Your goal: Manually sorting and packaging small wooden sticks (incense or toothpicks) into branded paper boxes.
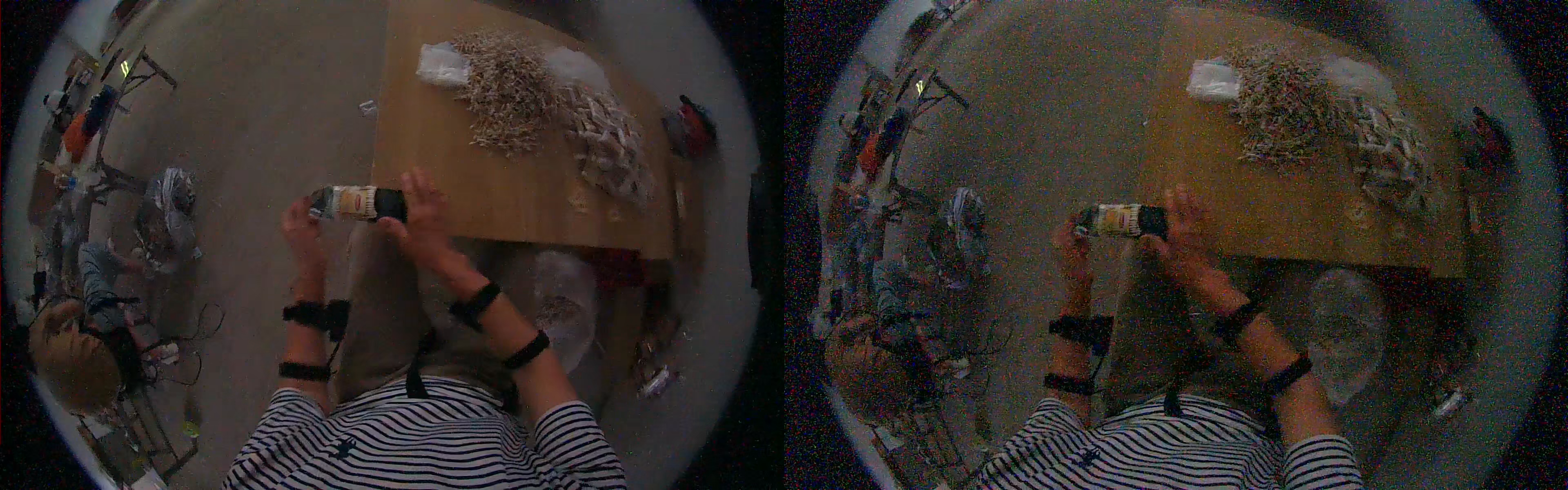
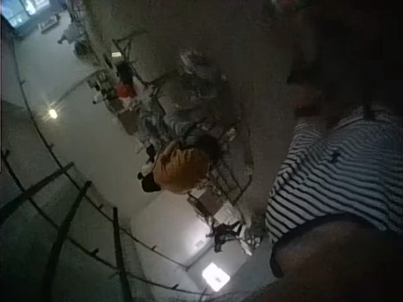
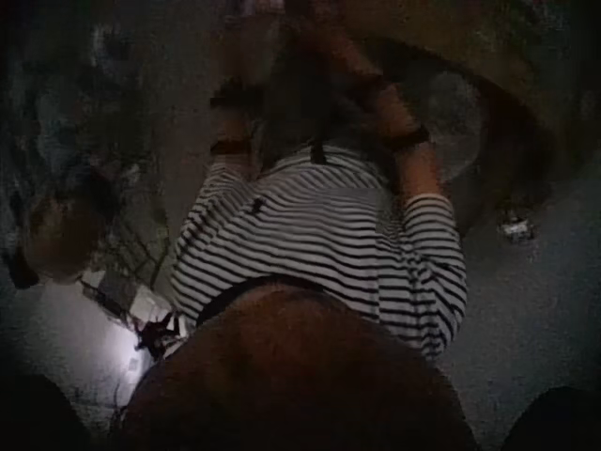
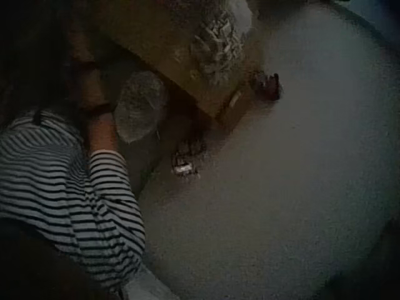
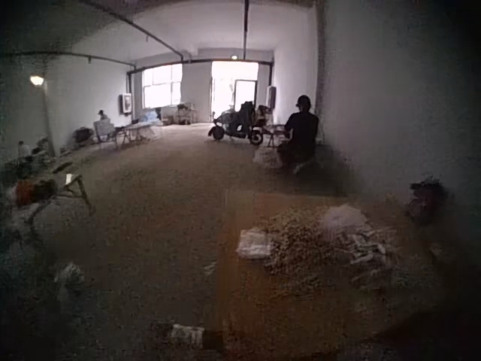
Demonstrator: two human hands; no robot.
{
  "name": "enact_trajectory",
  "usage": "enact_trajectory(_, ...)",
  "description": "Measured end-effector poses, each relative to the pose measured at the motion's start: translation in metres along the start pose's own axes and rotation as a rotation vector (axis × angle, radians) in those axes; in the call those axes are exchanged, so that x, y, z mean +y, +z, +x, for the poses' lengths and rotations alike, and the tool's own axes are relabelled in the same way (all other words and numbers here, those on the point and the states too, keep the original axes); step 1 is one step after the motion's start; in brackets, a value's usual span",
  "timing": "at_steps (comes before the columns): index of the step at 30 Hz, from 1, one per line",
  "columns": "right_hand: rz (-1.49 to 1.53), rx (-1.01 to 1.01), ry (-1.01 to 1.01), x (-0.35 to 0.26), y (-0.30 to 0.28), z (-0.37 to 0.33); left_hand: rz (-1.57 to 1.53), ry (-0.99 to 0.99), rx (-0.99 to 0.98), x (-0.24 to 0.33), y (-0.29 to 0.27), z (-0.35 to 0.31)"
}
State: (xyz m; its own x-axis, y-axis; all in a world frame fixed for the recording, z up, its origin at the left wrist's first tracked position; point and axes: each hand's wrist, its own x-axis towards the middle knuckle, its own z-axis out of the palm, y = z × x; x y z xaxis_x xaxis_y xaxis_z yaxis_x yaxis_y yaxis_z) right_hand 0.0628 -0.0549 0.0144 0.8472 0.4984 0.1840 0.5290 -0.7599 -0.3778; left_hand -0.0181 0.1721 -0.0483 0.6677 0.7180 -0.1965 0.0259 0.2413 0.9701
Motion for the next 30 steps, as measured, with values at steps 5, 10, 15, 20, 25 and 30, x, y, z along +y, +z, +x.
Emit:
enact_trajectory(5,-0.617,-0.09,0.023,0.079,-0.058,0.017,0.065,-0.006,0.287,0.045,-0.029,-0.025)
enact_trajectory(10,-0.328,0.097,0.22,0.143,-0.033,0.023,0.232,0.26,-0.03,0.066,0.026,-0.065)
enact_trajectory(15,-0.278,0.064,0.152,0.1,-0.02,-0.002,0.476,0.37,-0.461,0.082,0.093,-0.102)
enact_trajectory(20,-0.168,0.043,0.052,0.091,-0.025,-0.023,0.905,0.713,-0.671,0.059,0.139,-0.113)
enact_trajectory(25,-0.079,0.133,0.083,0.133,-0.032,-0.017,1.105,0.896,-0.707,0.016,0.169,-0.102)
enact_trajectory(30,-0.275,0.143,0.179,0.137,-0.085,0.001,1.219,0.948,-0.644,0.008,0.173,-0.104)
